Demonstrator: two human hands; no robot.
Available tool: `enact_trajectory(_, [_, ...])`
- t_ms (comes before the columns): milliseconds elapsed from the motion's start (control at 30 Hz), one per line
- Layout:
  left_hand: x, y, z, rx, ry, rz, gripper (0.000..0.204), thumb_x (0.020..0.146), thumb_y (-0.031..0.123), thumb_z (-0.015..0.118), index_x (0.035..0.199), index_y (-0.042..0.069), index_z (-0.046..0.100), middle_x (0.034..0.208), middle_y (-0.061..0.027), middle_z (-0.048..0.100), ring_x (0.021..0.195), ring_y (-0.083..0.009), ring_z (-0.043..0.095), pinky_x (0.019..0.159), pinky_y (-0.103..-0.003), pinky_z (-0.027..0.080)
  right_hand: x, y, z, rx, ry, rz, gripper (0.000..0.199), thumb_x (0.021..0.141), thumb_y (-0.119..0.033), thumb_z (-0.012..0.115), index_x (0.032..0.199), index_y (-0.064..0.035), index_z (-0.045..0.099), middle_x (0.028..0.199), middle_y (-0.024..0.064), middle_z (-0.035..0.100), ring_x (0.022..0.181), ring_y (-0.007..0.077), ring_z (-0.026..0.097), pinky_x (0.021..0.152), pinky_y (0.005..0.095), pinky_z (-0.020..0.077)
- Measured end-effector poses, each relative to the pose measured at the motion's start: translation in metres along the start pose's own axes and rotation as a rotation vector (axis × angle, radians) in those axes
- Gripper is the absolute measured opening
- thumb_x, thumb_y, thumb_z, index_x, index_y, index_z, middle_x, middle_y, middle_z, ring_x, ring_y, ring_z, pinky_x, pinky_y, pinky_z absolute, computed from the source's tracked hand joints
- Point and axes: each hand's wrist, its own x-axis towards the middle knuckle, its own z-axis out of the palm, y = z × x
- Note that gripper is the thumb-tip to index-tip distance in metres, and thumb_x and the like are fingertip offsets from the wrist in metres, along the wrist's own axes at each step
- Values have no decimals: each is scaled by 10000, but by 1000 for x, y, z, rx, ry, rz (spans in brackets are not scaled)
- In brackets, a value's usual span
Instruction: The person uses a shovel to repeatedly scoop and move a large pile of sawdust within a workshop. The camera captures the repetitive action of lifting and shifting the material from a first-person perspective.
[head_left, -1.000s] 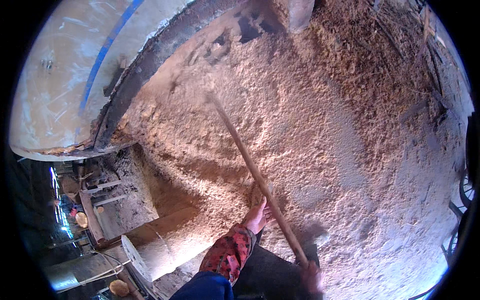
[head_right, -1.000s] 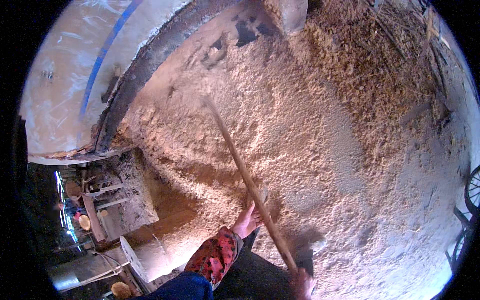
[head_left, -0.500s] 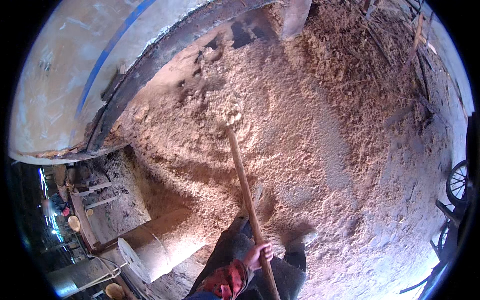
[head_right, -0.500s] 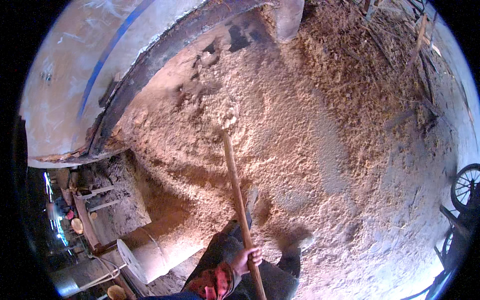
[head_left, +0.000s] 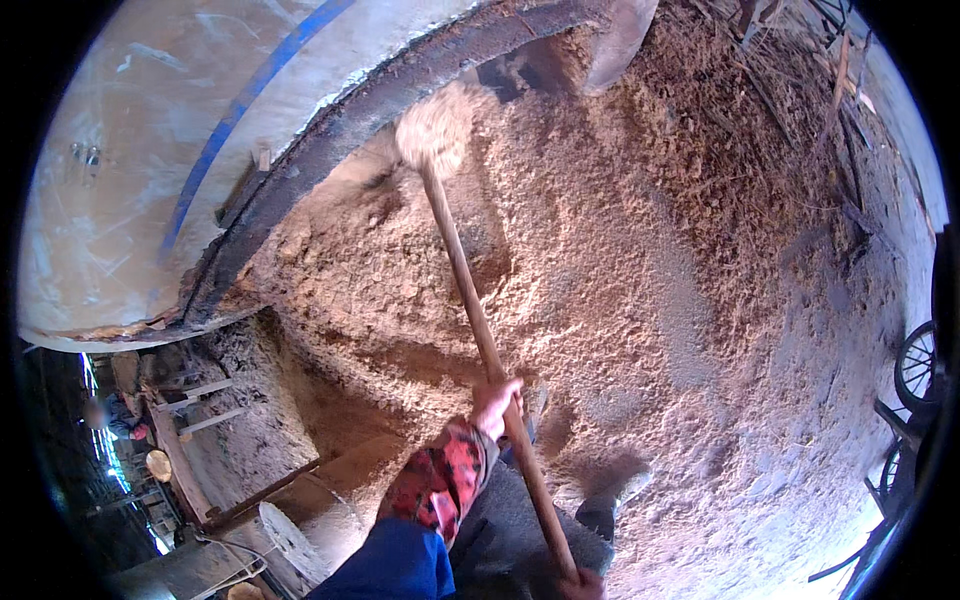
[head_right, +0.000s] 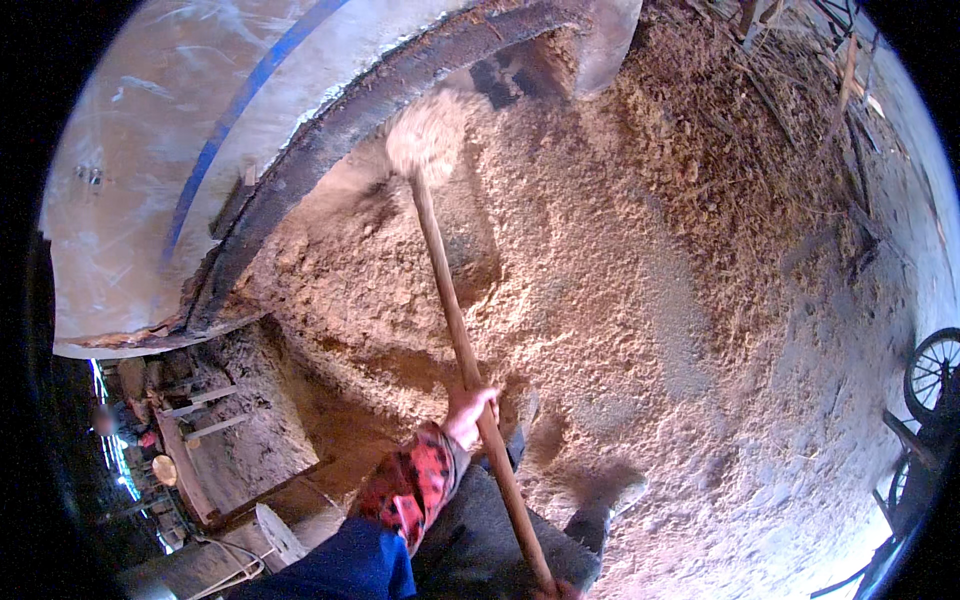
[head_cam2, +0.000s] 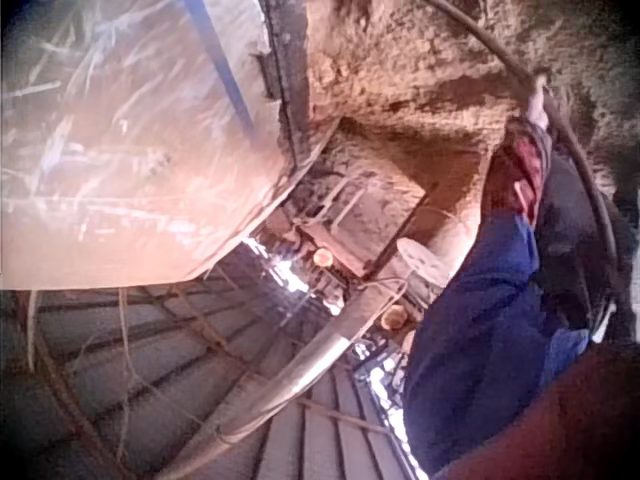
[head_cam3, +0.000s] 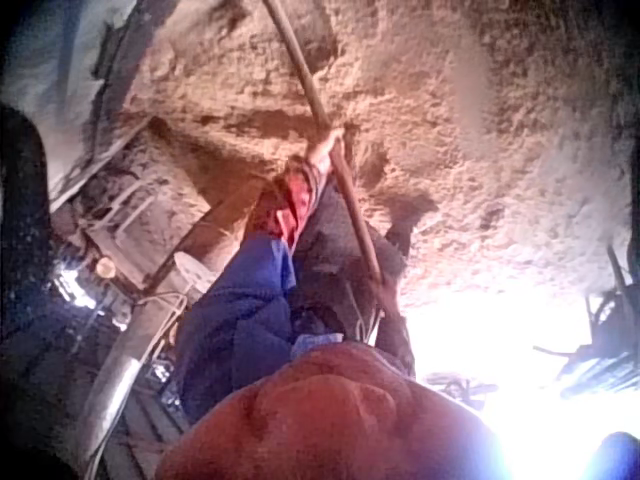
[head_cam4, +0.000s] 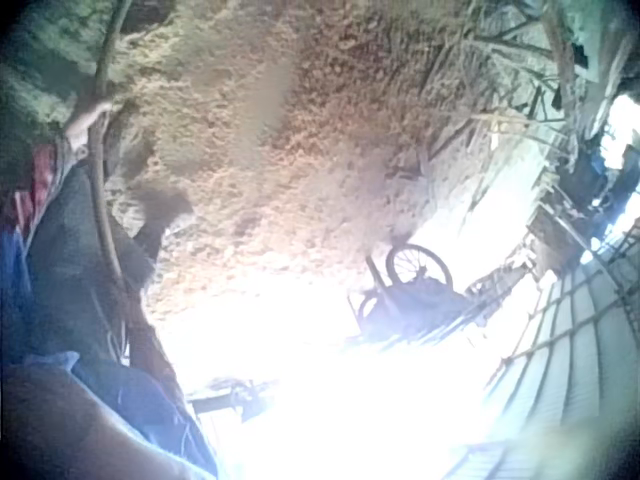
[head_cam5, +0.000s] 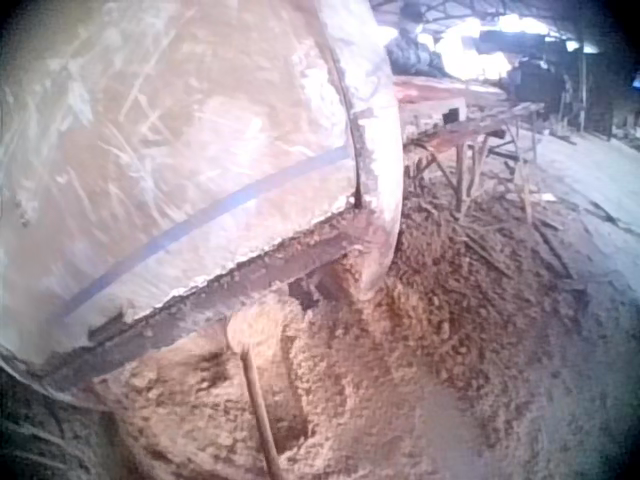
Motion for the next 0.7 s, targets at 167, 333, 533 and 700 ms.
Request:
enact_trajectory(167, [19,108,17,-57,-93,96,145,763,141,633,723,63,517,592,-20,513,479,-131,507,433,-279,445,41,-67,38,236,-106,-23,273,730,-256,682,734,1,591,580,36,557,563,78,510,476,283,416])
enact_trajectory(333, [18,149,2,104,-8,244,137,729,85,630,687,63,502,543,-15,501,416,-123,479,367,-276,403,33,-97,89,180,-279,28,303,728,-277,698,809,0,607,626,43,573,599,92,515,533,287,434])
enact_trajectory(533, [25,109,-25,268,162,274,150,739,91,606,639,39,507,523,-40,496,397,-133,477,342,-284,387,11,-90,100,310,-352,42,298,740,-264,685,806,13,598,613,26,555,572,88,503,494,277,418])
enact_trajectory(700, [29,97,-15,335,229,268,145,724,86,603,635,26,506,507,-43,488,383,-155,478,330,-303,387,-3,-77,87,343,-316,41,278,743,-256,677,822,0,603,614,28,556,556,97,501,488,283,419])
